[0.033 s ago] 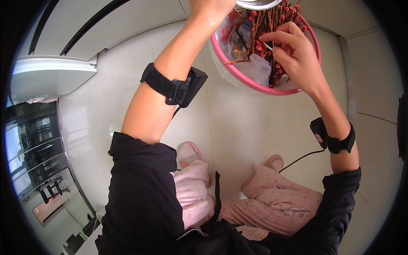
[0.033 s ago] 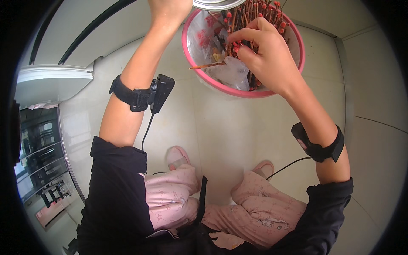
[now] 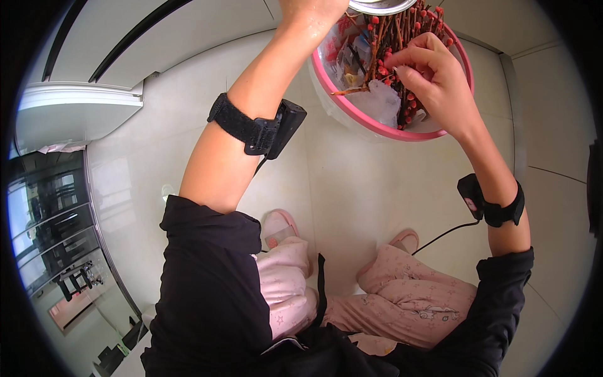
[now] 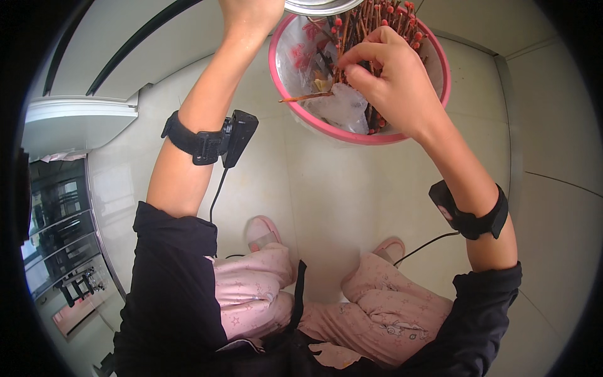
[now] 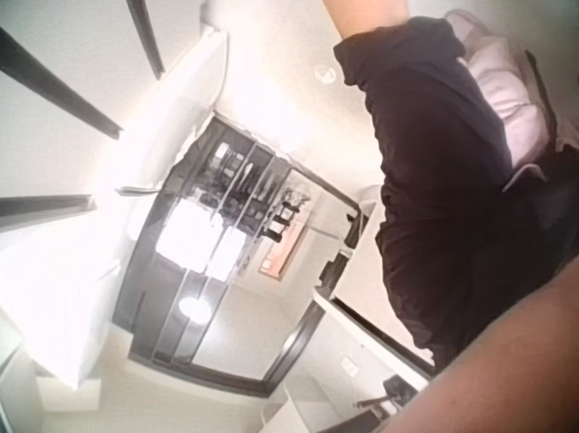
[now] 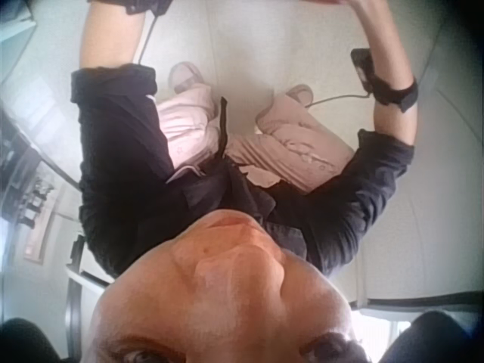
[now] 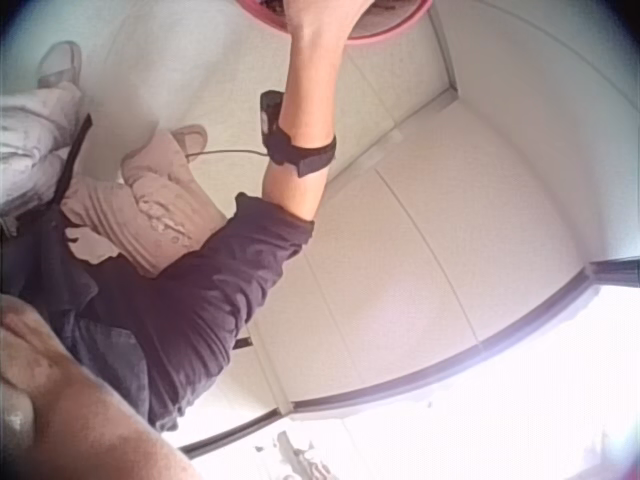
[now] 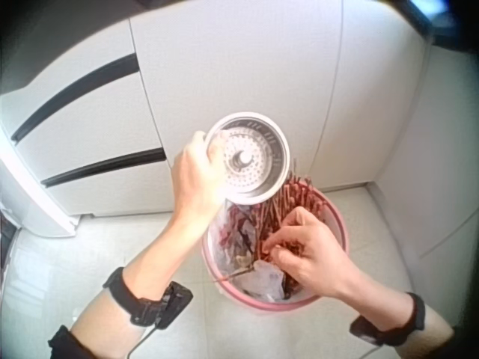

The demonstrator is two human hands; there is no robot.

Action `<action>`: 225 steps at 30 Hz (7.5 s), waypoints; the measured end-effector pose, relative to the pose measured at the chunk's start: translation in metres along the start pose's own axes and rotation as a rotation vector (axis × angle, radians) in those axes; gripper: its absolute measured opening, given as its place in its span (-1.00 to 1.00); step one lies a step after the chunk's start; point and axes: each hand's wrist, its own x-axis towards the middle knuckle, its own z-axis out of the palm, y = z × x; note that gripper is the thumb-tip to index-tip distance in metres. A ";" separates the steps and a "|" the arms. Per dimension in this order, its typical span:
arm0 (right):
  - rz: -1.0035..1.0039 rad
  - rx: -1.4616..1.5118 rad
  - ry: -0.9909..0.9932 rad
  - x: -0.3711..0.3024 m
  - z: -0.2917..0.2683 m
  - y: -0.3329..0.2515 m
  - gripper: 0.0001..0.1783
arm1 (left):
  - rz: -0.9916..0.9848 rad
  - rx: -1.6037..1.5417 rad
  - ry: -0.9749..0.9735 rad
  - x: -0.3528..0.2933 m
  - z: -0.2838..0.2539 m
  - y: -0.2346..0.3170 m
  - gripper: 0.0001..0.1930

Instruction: The person cleans a kitchen sink by removing the drain strainer, rinsing it, and wiping the sink basin with a cloth. They then place the strainer into a pink bucket containing dried red berries and other debris, and finally rinse a small metal cup under the tap.

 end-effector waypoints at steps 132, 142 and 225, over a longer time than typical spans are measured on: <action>-0.102 -0.560 0.165 0.013 0.002 0.007 -0.62 | 0.276 0.282 -0.217 -0.016 0.006 0.014 -0.93; -0.106 -0.353 0.120 0.003 0.001 0.009 -0.78 | 0.271 0.288 -0.137 -0.012 0.000 0.003 -0.95; 0.483 0.449 0.421 0.013 -0.063 0.051 -0.80 | -0.963 -1.408 -0.896 -0.026 0.024 -0.027 -0.17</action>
